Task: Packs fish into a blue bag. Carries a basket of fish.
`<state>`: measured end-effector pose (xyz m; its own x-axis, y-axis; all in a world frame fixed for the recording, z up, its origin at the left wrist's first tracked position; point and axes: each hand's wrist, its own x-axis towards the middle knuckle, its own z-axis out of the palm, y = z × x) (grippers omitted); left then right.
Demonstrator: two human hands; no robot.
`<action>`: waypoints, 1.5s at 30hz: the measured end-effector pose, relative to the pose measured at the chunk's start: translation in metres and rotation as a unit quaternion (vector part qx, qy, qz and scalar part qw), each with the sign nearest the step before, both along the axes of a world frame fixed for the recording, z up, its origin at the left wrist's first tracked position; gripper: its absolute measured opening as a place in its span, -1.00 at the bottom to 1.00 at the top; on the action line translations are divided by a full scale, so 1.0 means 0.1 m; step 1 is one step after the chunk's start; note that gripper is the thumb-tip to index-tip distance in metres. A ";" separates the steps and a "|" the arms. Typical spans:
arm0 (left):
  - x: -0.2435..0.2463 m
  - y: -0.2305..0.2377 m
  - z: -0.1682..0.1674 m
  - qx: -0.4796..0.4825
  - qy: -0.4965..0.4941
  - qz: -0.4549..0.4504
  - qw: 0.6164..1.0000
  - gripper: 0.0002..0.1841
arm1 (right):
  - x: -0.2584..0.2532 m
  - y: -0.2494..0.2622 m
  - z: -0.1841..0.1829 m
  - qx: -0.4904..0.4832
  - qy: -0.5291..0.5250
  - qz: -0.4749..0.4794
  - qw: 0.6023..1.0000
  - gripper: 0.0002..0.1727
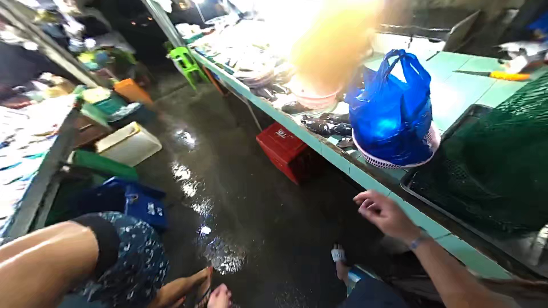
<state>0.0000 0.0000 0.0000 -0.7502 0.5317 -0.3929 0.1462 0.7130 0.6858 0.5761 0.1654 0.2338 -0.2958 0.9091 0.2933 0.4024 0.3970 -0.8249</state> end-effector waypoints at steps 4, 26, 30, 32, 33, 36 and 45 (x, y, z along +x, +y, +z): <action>0.46 2.31 0.72 0.180 -0.028 -0.087 0.979 -0.50 | 0.45 0.72 0.01 0.240 0.048 -0.260 0.934 -0.69; 4.88 7.02 3.27 0.330 -0.356 -0.763 0.426 -0.74 | -0.10 1.84 0.66 0.270 -0.218 -0.700 0.624 0.02; 5.06 7.18 3.58 0.253 -0.500 -0.768 0.308 -0.73 | -0.26 1.97 1.52 0.048 -0.520 -0.567 0.638 -0.57; 5.08 7.14 3.72 0.227 -0.514 -0.783 0.266 -0.73 | -0.21 1.97 1.76 -0.072 -0.590 -0.486 0.641 -0.72; 5.06 7.10 3.77 0.210 -0.522 -0.789 0.249 -0.73 | -0.17 1.89 1.84 -0.106 -0.604 -0.463 0.640 -0.78; 5.04 7.02 3.85 0.157 -0.565 -0.785 0.197 -0.72 | -0.13 1.62 2.18 -0.197 -0.635 -0.474 0.577 -0.80; 5.88 6.86 4.01 0.123 -0.586 -0.755 0.268 -0.80 | 0.57 1.30 2.26 -0.268 -0.553 -0.610 0.500 -0.74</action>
<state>0.5876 0.6859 0.4006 0.9546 -0.0001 0.2978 -0.2777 0.3604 0.8905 0.6334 0.2955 0.4603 0.8634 0.4708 0.1814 0.4029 -0.8598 0.3135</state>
